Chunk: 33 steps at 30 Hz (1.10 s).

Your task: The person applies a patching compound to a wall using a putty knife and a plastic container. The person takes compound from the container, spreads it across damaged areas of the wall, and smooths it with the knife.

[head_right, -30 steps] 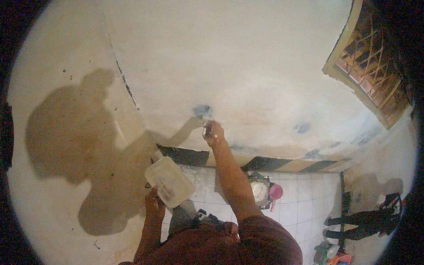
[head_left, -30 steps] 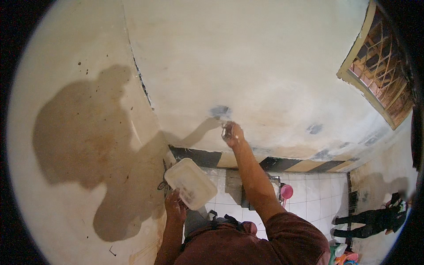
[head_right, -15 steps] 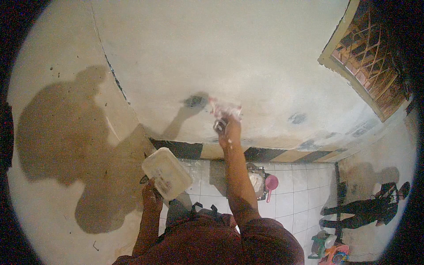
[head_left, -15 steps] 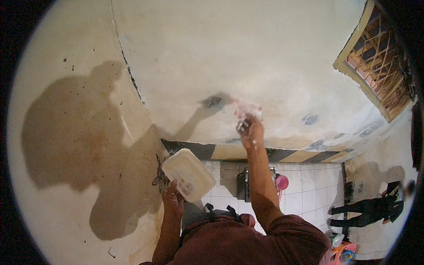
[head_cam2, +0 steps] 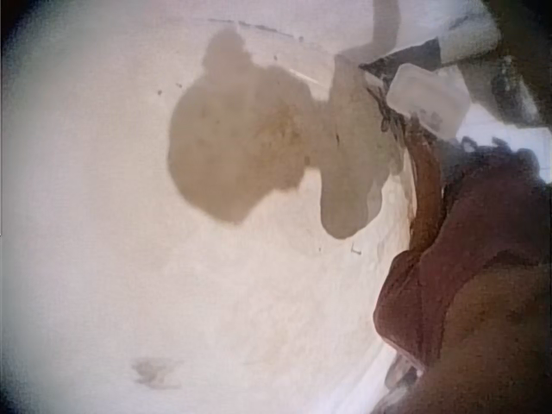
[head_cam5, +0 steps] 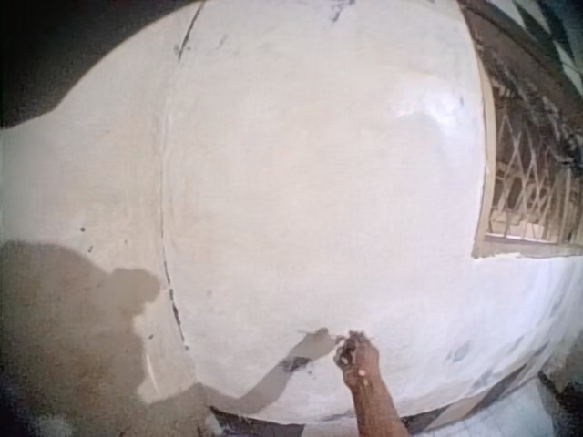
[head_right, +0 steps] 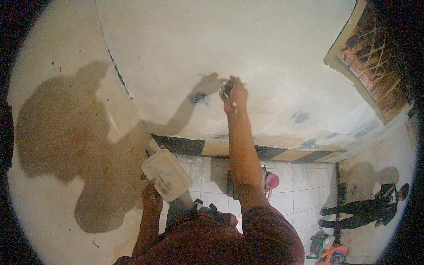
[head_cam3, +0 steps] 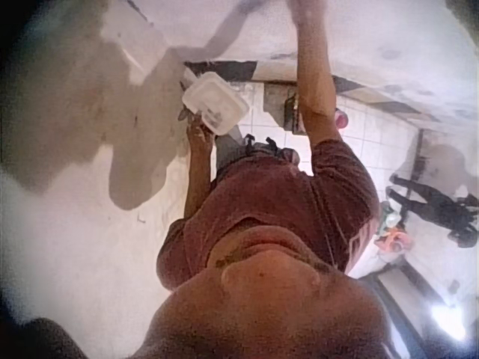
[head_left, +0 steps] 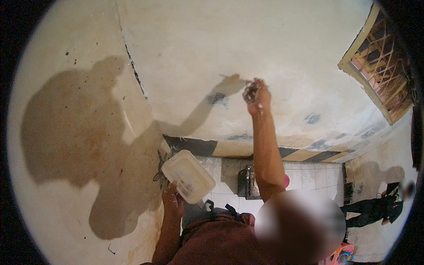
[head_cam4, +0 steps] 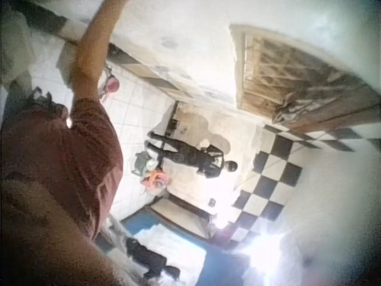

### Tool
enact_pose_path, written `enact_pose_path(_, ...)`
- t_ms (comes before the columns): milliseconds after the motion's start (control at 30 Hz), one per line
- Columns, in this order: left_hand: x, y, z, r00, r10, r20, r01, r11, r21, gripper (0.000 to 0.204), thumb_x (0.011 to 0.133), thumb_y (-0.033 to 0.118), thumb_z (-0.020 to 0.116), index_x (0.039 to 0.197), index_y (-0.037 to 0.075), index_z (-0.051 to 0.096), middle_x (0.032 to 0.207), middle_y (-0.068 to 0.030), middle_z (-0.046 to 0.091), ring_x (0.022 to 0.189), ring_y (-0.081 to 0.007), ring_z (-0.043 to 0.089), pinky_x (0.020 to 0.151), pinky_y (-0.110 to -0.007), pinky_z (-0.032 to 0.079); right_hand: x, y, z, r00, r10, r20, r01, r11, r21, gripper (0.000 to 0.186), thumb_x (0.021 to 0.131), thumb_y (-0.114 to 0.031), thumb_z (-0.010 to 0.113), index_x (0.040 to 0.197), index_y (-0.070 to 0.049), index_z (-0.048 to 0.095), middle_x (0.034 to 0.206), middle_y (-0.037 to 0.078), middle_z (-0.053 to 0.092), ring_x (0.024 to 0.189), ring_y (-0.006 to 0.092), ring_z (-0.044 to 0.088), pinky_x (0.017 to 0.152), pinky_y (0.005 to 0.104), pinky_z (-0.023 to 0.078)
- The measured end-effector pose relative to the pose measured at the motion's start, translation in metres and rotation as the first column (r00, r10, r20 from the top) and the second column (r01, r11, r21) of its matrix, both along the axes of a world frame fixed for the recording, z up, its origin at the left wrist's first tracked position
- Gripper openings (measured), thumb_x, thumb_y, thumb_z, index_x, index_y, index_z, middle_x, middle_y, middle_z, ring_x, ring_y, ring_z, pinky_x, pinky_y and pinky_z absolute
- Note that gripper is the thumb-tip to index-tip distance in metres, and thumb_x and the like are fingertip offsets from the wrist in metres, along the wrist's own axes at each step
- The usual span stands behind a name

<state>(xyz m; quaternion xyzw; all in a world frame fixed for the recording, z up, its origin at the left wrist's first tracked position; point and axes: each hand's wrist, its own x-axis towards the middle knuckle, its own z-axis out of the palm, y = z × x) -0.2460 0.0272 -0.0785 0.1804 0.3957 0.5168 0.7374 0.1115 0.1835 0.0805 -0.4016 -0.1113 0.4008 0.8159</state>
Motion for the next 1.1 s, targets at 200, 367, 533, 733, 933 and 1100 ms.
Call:
enact_pose_path(200,0.010,-0.002,0.005,1.000,-0.005,0.020,0.007,0.998,-0.062,0.037,0.091,0.020,0.058,0.118,-0.004,0.052,0.110,-0.0143,0.061,0.097,-0.0271,0.063,0.081,-0.041,0.054,-0.030,-0.046,-0.013,0.999,0.000,0.044,-0.005,0.993,0.114,0.016,0.094,-0.019,0.049,0.100,-0.006,0.056,0.081,0.007,0.058,0.067,0.0175,0.053,0.061,0.0302,0.046)
enact_pose_path(367,-0.003,-0.006,-0.011,0.998,-0.062,-0.020,0.061,0.996,-0.072,0.042,0.093,0.023,0.054,0.122,-0.006,0.048,0.116,-0.0166,0.058,0.104,-0.0306,0.059,0.089,-0.045,0.052,-0.052,-0.028,-0.182,0.973,0.221,-0.069,-0.230,0.950,-0.211,0.019,0.096,-0.022,0.047,0.099,-0.005,0.056,0.082,0.007,0.058,0.066,0.0183,0.054,0.058,0.0311,0.046)
enact_pose_path(533,-0.014,-0.013,-0.004,0.999,0.050,-0.020,-0.051,0.996,-0.077,0.038,0.089,0.021,0.060,0.117,-0.004,0.052,0.107,-0.0127,0.061,0.097,-0.0266,0.062,0.079,-0.041,0.053,-0.062,0.006,-0.237,0.962,0.212,-0.171,-0.263,0.887,-0.380,0.019,0.096,-0.023,0.048,0.099,-0.007,0.057,0.082,0.006,0.059,0.067,0.0178,0.053,0.056,0.0296,0.044)
enact_pose_path(733,-0.030,-0.027,-0.030,0.989,0.090,-0.120,-0.083,0.994,0.067,0.043,0.088,0.025,0.064,0.118,-0.004,0.052,0.104,-0.0119,0.061,0.097,-0.0264,0.062,0.078,-0.040,0.054,-0.049,0.041,-0.204,0.978,0.084,-0.190,-0.120,0.975,-0.187,0.020,0.095,-0.024,0.049,0.100,-0.007,0.057,0.082,0.006,0.059,0.068,0.0183,0.053,0.058,0.0328,0.045)
enact_pose_path(933,-0.029,-0.022,-0.007,0.991,0.125,-0.046,-0.129,0.987,-0.093,0.045,0.089,0.025,0.062,0.119,-0.005,0.051,0.111,-0.0142,0.059,0.100,-0.0261,0.062,0.079,-0.041,0.055,-0.053,0.023,0.008,0.993,-0.033,-0.111,0.045,0.993,0.106,0.023,0.096,-0.028,0.049,0.098,-0.007,0.056,0.082,0.008,0.059,0.070,0.0193,0.054,0.065,0.0327,0.046)
enact_pose_path(1100,-0.018,-0.012,-0.009,0.995,0.097,0.005,-0.096,0.990,-0.104,0.039,0.088,0.022,0.063,0.116,-0.004,0.052,0.110,-0.0134,0.060,0.101,-0.0260,0.062,0.080,-0.041,0.055,-0.024,-0.070,0.073,0.993,-0.040,0.107,0.002,0.941,0.338,0.022,0.090,-0.023,0.053,0.103,-0.005,0.056,0.091,0.010,0.061,0.075,0.0215,0.057,0.066,0.0341,0.046)
